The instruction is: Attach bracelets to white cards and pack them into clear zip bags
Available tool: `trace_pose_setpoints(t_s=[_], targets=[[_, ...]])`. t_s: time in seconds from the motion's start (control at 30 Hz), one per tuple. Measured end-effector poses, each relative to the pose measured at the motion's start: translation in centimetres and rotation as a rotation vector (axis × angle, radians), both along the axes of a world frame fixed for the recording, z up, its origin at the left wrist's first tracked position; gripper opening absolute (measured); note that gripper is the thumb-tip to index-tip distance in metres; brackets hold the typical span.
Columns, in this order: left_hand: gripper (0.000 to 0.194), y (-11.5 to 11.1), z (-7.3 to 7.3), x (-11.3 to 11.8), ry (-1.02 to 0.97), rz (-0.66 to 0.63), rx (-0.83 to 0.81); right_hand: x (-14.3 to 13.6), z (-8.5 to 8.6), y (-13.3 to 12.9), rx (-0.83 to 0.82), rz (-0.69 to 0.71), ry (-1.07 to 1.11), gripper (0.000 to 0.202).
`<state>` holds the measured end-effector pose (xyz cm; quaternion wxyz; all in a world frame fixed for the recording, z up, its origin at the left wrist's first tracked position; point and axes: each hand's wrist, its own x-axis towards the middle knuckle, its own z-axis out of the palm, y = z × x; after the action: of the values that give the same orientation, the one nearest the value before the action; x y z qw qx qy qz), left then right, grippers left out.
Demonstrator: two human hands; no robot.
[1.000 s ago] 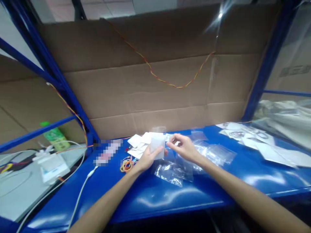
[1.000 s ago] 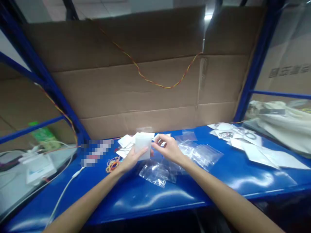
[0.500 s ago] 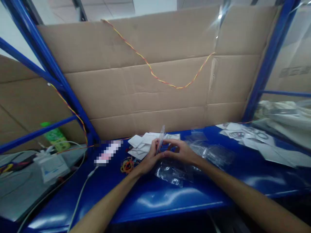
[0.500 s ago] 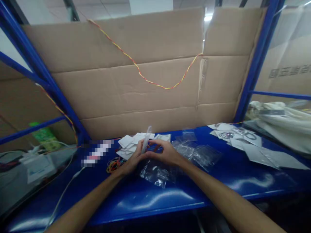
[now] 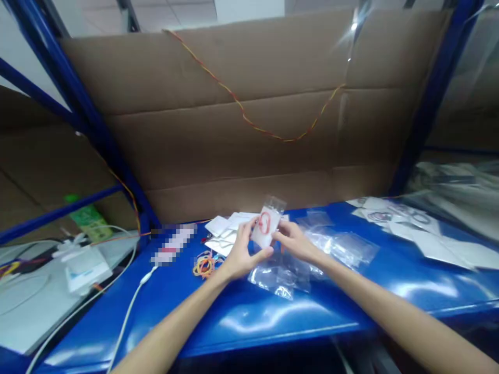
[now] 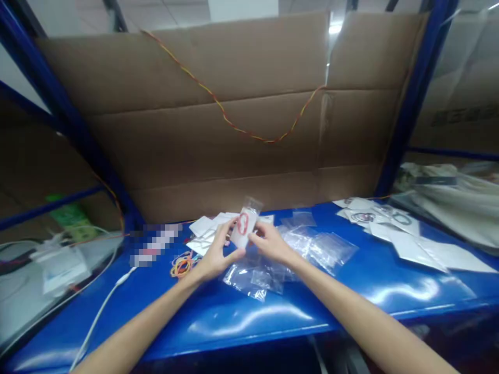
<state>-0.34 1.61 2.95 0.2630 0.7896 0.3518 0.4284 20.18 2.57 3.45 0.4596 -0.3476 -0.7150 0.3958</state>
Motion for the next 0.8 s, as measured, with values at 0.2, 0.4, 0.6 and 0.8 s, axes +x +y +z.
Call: trace_pose_setpoints(t_s=[0.2, 0.4, 0.6, 0.8], targets=[[0.050, 1.1, -0.5, 0.0, -0.212, 0.011, -0.110, 0.3, -0.1, 0.6, -0.059, 0.016, 0.025, 0.028], [0.039, 1.3, 0.1, 0.1, -0.261, 0.022, -0.153, 0.4, -0.1, 0.3, -0.067, 0.043, -0.002, 0.038], [0.039, 1.3, 0.2, 0.0, -0.242, 0.038, -0.172, 0.6, 0.1, 0.3, -0.049, 0.078, -0.051, 0.052], [0.038, 1.5, -0.1, -0.1, -0.274, 0.047, -0.209, 0.8, 0.6, 0.1, -0.009, 0.075, -0.050, 0.047]])
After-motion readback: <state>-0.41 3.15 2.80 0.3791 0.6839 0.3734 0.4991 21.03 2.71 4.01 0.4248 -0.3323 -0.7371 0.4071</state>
